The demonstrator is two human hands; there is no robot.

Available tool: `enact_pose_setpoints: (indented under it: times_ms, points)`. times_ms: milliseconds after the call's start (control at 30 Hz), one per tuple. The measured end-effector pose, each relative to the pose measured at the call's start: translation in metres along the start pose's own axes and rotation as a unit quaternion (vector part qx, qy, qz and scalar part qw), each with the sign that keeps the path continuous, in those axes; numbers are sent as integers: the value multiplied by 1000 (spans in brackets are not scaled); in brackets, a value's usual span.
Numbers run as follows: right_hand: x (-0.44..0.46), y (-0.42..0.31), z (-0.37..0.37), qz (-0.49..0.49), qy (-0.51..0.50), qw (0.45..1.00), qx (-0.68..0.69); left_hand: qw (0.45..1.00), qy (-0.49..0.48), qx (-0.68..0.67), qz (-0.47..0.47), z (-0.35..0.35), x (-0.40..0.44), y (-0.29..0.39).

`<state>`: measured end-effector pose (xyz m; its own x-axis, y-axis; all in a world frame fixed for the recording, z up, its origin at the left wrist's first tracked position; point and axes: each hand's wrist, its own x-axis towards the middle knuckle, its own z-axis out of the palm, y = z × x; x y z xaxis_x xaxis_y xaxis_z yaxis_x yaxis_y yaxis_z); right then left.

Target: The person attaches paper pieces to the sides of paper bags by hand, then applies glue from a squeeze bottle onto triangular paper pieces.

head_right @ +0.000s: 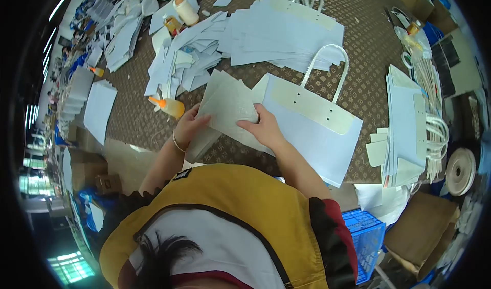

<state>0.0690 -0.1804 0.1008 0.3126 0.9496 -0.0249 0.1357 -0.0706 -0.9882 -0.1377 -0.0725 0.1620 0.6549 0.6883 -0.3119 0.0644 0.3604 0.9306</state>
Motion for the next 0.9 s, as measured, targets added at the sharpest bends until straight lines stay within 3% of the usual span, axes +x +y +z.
enact_pose_setpoints:
  times_ms: [33, 67, 167, 300, 333, 400, 467, 567, 700, 733, 800, 833, 867, 900]
  points:
    - [1, 8, 1, 121, -119, 980, 105, 1000, 10, -10, 2, -3, -4, -9]
    - [1, 16, 4, 124, -132, 979, 96, 997, -9, -68, -22, -7, -9, -18]
    - [-23, 41, 18, 149, -68, 900, 404, 977, -53, -191, -77, -17, -27, -50]
    - [-38, 48, 58, 170, 67, 867, 464, 978, -66, -169, -105, -5, 0, -76]
    - [-39, 39, 62, 163, 79, 871, 457, 996, -67, -51, -28, -3, 10, -81]
    - [-37, 20, 75, 191, 113, 853, 473, 974, -48, 178, 135, -5, 24, -90]
    - [-31, 14, 94, 209, 130, 843, 478, 976, -70, 138, 151, -8, 29, -84]
    - [-22, 19, 117, 163, 186, 885, 395, 976, -116, 66, 174, -22, 32, -65]
    - [-28, 2, 135, 149, 142, 918, 338, 976, -183, 93, 77, -60, 31, -29]
    - [-27, -3, 133, 152, 146, 919, 333, 942, -213, 145, 215, -68, 32, -19]
    - [-25, -16, 126, 55, 166, 955, 239, 811, -251, 235, 473, -80, 34, -6]
    - [-23, -28, 126, 59, 170, 955, 235, 813, -253, 229, 471, -87, 39, -2]
    - [-19, -46, 125, -57, 201, 978, 2, 814, -175, 247, 497, -92, 45, 3]
    - [-13, -61, 124, -169, 216, 933, -232, 808, -96, 263, 519, -96, 49, 6]
